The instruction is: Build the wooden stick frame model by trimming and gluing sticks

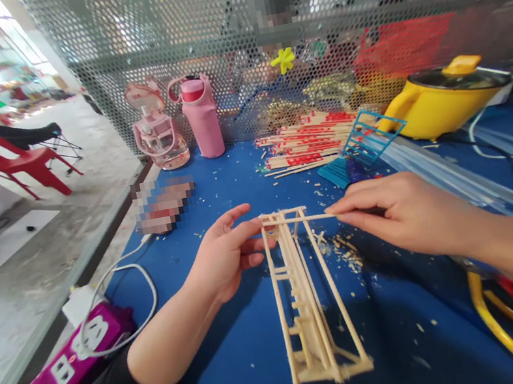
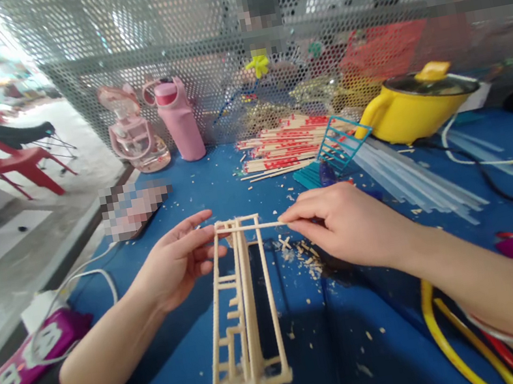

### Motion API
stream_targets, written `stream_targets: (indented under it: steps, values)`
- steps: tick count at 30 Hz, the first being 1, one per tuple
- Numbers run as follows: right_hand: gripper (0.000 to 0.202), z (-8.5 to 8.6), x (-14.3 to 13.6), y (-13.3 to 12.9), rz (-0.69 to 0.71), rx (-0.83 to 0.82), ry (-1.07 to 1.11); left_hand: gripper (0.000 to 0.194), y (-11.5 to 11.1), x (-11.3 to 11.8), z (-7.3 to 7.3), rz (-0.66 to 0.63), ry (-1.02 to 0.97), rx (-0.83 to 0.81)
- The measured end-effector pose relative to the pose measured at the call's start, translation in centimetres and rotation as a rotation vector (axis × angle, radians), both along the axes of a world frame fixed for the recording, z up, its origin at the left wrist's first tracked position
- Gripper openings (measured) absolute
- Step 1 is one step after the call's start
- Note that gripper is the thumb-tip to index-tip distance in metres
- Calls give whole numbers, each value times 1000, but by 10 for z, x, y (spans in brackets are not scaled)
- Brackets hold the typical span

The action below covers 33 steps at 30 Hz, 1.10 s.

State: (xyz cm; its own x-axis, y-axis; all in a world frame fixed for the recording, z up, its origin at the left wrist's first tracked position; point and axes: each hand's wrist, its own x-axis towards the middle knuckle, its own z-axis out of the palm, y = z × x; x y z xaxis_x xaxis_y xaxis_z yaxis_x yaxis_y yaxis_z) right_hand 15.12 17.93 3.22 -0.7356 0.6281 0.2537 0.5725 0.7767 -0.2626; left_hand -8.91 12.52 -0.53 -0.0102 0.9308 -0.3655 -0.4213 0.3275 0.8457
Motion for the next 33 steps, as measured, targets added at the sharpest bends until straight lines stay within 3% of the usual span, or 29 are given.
stream_targets:
  steps: [12,16,18,21,22,23,25,26,28,29,30,33]
  values:
    - [23,6,-6,-3,-29,5,-59,59,-2,4,0,12,64,49]
    - [22,18,-1,-10,-84,-10,-5,58,-4,-5,5,-7,208,59]
    - [20,26,13,-23,-155,3,70,53,-21,-10,14,138,380,160]
    - [18,25,42,-64,-341,-67,264,35,-74,-1,30,450,572,456]
    - [20,19,50,-83,-421,-175,354,28,-96,9,32,429,578,512]
    - [22,9,55,-103,-481,-265,530,20,-116,22,32,299,576,551]
    - [28,-15,57,-144,-533,-496,849,17,-147,54,24,-129,500,576]
    - [27,-29,53,-163,-566,-599,949,25,-156,72,17,-226,428,558]
    - [23,-53,41,-191,-604,-816,1068,42,-159,104,0,-285,250,431]
    - [22,-62,34,-201,-603,-884,1111,43,-155,117,-8,-248,183,361]
    - [22,-69,28,-207,-599,-934,1148,42,-149,127,-15,-309,117,314]
    - [27,-76,19,-213,-602,-980,1174,38,-132,140,-26,-375,-20,247]
